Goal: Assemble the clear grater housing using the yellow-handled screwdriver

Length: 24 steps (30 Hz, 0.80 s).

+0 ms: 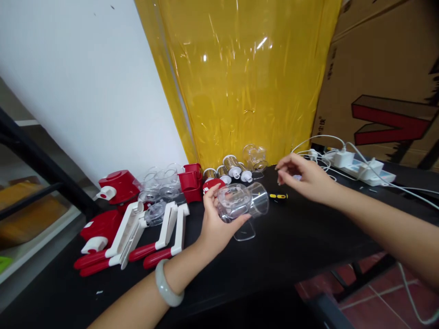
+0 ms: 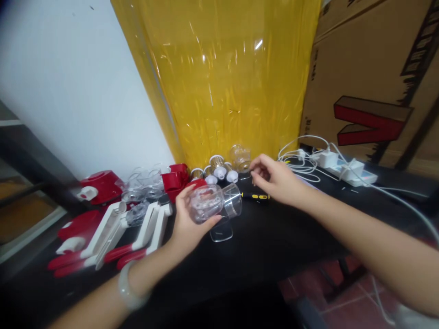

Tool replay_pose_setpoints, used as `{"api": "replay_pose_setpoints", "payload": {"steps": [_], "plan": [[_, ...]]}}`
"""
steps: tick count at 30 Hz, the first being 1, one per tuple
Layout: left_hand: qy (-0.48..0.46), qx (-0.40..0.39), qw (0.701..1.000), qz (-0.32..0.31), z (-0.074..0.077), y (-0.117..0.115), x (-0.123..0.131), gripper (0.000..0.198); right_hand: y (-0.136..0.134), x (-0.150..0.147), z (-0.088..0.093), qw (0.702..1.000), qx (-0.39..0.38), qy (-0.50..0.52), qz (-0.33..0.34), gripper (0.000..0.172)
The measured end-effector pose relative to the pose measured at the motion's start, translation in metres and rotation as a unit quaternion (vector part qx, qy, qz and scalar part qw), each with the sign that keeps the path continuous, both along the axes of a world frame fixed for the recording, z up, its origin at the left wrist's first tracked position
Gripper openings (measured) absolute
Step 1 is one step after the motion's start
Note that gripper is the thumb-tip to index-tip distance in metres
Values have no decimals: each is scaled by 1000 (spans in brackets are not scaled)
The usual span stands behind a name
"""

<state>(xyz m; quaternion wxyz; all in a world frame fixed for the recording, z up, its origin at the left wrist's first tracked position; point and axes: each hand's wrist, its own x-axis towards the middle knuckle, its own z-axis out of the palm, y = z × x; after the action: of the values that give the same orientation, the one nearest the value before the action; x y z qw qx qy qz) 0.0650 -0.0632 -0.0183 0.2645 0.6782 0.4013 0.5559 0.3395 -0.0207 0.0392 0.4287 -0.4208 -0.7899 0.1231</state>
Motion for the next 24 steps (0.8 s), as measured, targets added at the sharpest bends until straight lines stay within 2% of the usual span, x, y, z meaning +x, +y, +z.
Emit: {"api": "replay_pose_setpoints", "payload": {"steps": [3, 5, 7, 9, 10, 11, 12, 14, 17, 20, 24], "plan": [[13, -4, 1000, 9, -8, 4, 1, 95, 36, -4, 0, 992, -67, -100, 32, 23], [25, -14, 1000, 8, -11, 7, -4, 99, 54, -6, -12, 973, -109, -199, 52, 26], [48, -10, 999, -4, -6, 10, -17, 100, 66, -4, -29, 947, -149, -281, 47, 37], [83, 32, 995, -34, 7, 14, -37, 89, 72, 0, -45, 918, -193, -344, 29, 49], [114, 51, 991, -47, 18, 18, -48, 72, 74, 2, -51, 910, -205, -359, 26, 52], [139, 73, 987, -36, 29, 23, -59, 54, 75, 5, -56, 906, -216, -363, 27, 52], [164, 92, 982, 2, 40, 30, -69, 38, 76, 7, -59, 905, -223, -362, 33, 47], [252, 81, 962, 66, 60, 45, -83, 22, 79, 10, -60, 908, -225, -350, 50, 36], [357, 35, 932, 55, 70, 66, -87, 16, 82, 13, -47, 922, -209, -320, 70, 30], [381, 2, 924, 41, 63, 76, -80, 16, 84, 16, -18, 943, -180, -274, 61, 35], [396, 2, 916, 62, 54, 81, -75, 15, 82, 12, 29, 964, -140, -223, 34, 39]]}}
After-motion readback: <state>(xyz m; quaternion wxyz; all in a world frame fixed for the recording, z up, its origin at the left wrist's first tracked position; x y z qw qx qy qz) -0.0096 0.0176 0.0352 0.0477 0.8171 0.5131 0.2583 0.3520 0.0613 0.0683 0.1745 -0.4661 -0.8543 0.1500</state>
